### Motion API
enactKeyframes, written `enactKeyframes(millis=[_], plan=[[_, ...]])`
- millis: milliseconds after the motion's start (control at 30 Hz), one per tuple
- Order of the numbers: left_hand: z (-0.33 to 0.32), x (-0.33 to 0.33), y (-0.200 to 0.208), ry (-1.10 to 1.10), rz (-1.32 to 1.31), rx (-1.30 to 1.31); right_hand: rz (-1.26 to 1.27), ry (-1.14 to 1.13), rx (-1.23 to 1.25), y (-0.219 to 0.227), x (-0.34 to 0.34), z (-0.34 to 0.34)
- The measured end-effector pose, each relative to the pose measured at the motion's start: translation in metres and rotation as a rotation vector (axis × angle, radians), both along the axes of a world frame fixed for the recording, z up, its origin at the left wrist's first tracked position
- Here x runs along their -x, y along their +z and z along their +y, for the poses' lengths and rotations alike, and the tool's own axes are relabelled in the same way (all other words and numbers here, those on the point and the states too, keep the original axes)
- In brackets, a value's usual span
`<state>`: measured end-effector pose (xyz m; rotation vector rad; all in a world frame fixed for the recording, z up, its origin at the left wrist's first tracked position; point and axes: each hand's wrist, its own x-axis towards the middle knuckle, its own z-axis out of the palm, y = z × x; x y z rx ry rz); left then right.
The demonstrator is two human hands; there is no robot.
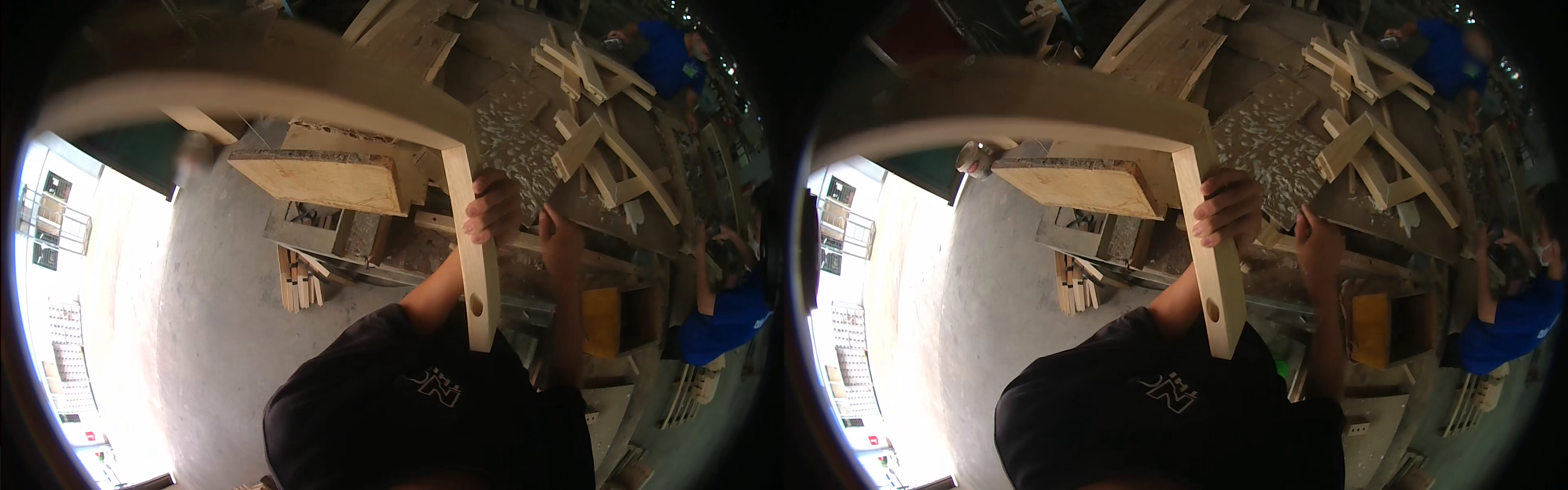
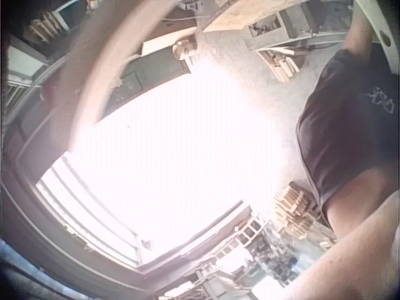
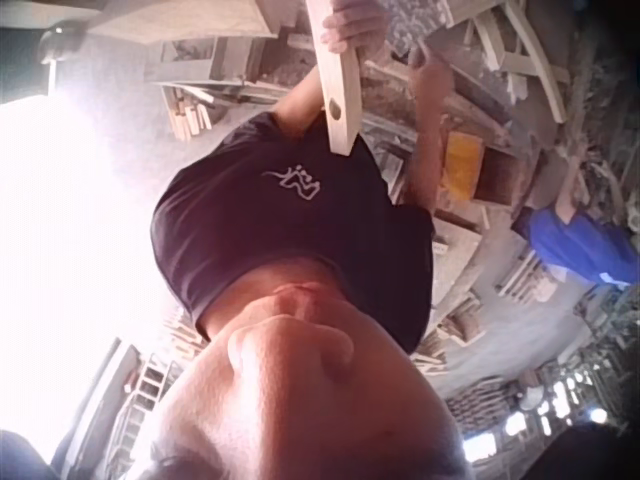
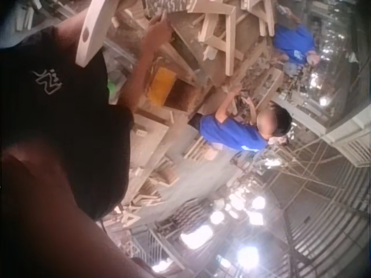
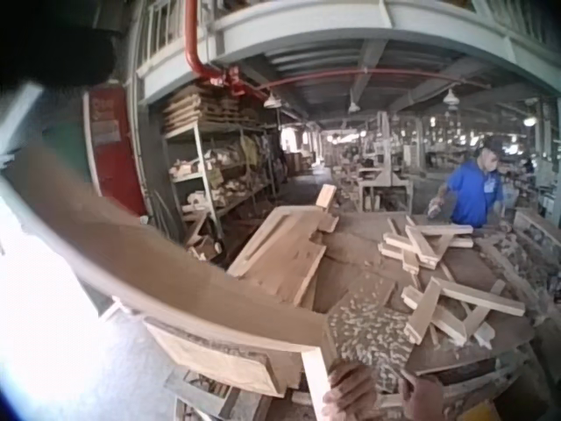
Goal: The person repeatedly picks up wooden pieces from a workbench and uses a metal file to smooth edges and corners. They handle each piece one at a time, rotate it to access different edges, and place it back on the bench after filing.
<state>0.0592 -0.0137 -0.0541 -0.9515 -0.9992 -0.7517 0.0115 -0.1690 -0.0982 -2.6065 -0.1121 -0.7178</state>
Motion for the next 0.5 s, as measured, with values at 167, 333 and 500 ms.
enactKeyframes(millis=[167,333,500], plan=[[0.027,-0.012,-0.023,0.376,0.223,-0.367,0.044,0.027,0.239,-0.012,0.018,0.008],[0.038,-0.001,0.0,0.724,0.542,-0.91,0.022,0.109,0.378,-0.022,0.026,-0.009],[0.033,-0.002,0.004,0.882,0.518,-1.067,0.158,0.102,0.44,-0.031,0.038,-0.031]])
